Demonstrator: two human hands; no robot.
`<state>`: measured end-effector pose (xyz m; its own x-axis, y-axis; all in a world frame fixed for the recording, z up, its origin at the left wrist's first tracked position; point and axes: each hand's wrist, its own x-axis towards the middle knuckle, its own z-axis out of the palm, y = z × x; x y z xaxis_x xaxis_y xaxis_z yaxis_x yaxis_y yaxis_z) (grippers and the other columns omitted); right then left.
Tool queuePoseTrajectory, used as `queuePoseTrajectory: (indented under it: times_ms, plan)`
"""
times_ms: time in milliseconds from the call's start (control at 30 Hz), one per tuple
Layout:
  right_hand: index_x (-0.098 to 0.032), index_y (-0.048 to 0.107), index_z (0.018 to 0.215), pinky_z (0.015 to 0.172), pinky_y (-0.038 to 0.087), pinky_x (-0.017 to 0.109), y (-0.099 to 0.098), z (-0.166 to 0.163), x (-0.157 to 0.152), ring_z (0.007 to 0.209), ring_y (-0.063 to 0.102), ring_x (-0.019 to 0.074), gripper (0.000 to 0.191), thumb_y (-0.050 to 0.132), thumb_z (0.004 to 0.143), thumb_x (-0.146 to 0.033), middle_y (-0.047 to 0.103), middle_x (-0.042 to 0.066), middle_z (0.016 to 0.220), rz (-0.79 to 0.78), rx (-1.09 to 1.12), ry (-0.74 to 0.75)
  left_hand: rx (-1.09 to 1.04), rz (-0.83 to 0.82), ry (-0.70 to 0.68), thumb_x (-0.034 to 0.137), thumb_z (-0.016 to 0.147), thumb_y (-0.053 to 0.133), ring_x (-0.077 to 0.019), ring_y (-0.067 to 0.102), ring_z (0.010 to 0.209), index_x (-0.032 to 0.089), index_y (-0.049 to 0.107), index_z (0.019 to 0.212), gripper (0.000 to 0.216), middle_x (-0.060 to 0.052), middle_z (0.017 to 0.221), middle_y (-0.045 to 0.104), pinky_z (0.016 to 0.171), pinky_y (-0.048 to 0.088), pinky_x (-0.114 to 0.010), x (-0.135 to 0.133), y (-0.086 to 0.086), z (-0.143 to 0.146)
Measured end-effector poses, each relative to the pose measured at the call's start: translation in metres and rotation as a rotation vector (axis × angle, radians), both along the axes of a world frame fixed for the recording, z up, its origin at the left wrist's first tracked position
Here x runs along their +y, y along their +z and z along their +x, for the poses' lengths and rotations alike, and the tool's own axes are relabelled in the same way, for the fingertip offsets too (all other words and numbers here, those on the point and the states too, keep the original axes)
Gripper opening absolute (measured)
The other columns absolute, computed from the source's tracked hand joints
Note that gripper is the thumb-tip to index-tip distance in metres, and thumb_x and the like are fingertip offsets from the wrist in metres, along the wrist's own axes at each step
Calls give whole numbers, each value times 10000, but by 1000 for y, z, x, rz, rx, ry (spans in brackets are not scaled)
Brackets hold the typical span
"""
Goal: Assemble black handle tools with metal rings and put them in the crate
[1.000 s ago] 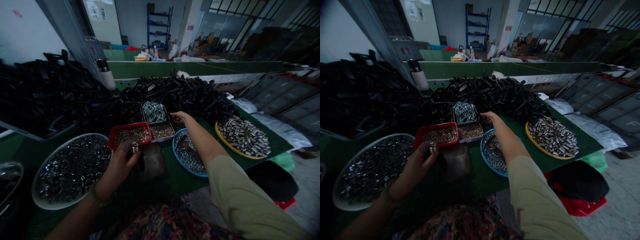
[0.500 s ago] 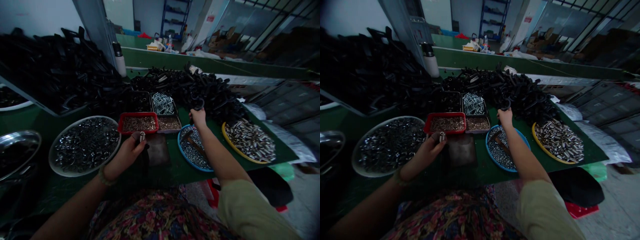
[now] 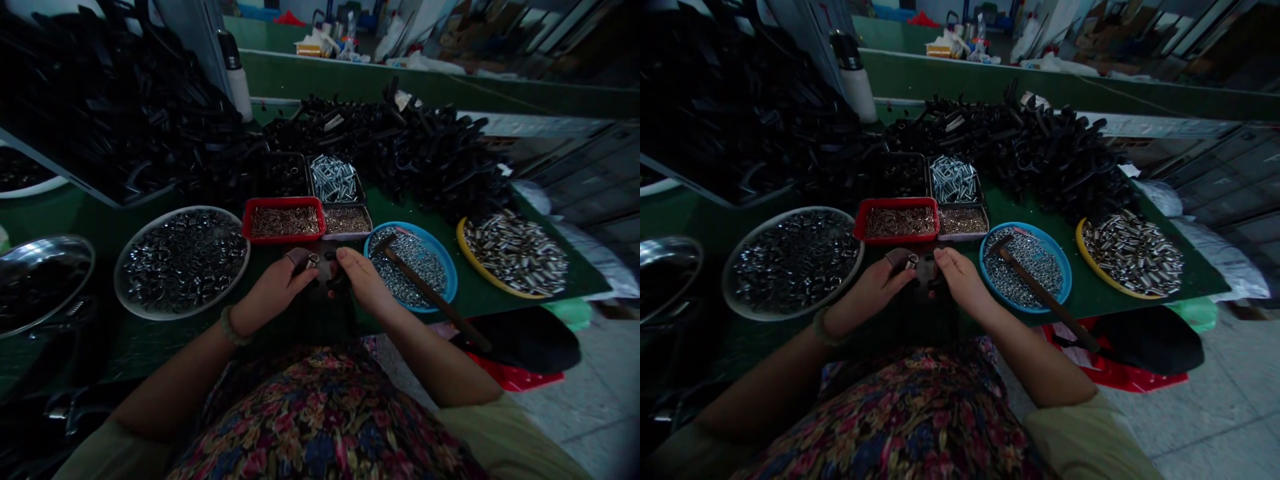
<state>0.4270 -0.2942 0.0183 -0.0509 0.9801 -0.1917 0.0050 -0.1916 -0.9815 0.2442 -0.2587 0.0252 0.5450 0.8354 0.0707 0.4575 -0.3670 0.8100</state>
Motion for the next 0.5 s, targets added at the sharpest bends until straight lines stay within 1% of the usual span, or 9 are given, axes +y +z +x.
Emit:
queuePoseTrajectory:
  times_ms: [67, 133, 267, 367, 433, 500]
  plan:
    - [-212, 453, 709, 333, 392, 207, 4, -2, 1, 445, 459, 91, 451, 472, 859, -637, 437, -44, 630, -7, -70, 29, 61, 7, -16, 376, 920, 465, -190, 617, 825, 178, 601, 1009, 257, -43, 925, 666, 782, 461, -291, -1, 0, -1]
    - [-213, 440, 708, 308, 342, 201, 8, -4, 0, 396, 425, 78, 454, 445, 873, -636, 416, -57, 596, 14, -139, 69, 123, 15, -33, 378, 927, 451, -194, 622, 815, 181, 607, 1024, 269, -47, 927, 672, 766, 458, -293, -1, 1, -2]
    - [-206, 458, 705, 355, 326, 194, 14, -4, -3, 425, 424, 71, 430, 439, 903, -587, 429, -54, 590, 92, -285, 141, 156, 35, -73, 382, 931, 442, -203, 637, 875, 194, 605, 1102, 302, -59, 1002, 683, 788, 459, -291, -3, 1, -5]
    - [-207, 449, 692, 371, 320, 199, 9, -2, -2, 447, 428, 82, 443, 425, 904, -596, 427, -50, 583, 75, -309, 135, 151, 15, -99, 387, 913, 473, -199, 641, 801, 189, 635, 1043, 288, -59, 928, 693, 739, 466, -286, -5, -2, -4]
    - [-213, 442, 694, 376, 320, 203, 5, -2, -2, 452, 428, 89, 444, 422, 900, -606, 424, -50, 579, 54, -297, 118, 156, 10, -87, 390, 896, 504, -199, 634, 734, 179, 652, 982, 272, -61, 851, 688, 702, 466, -287, -6, -4, -2]
    - [-218, 444, 700, 384, 324, 212, 3, -4, -5, 462, 425, 97, 439, 430, 893, -612, 426, -44, 586, 63, -294, 95, 156, 29, -59, 382, 900, 501, -201, 633, 730, 173, 649, 969, 265, -66, 840, 683, 693, 463, -289, -8, -3, 1]
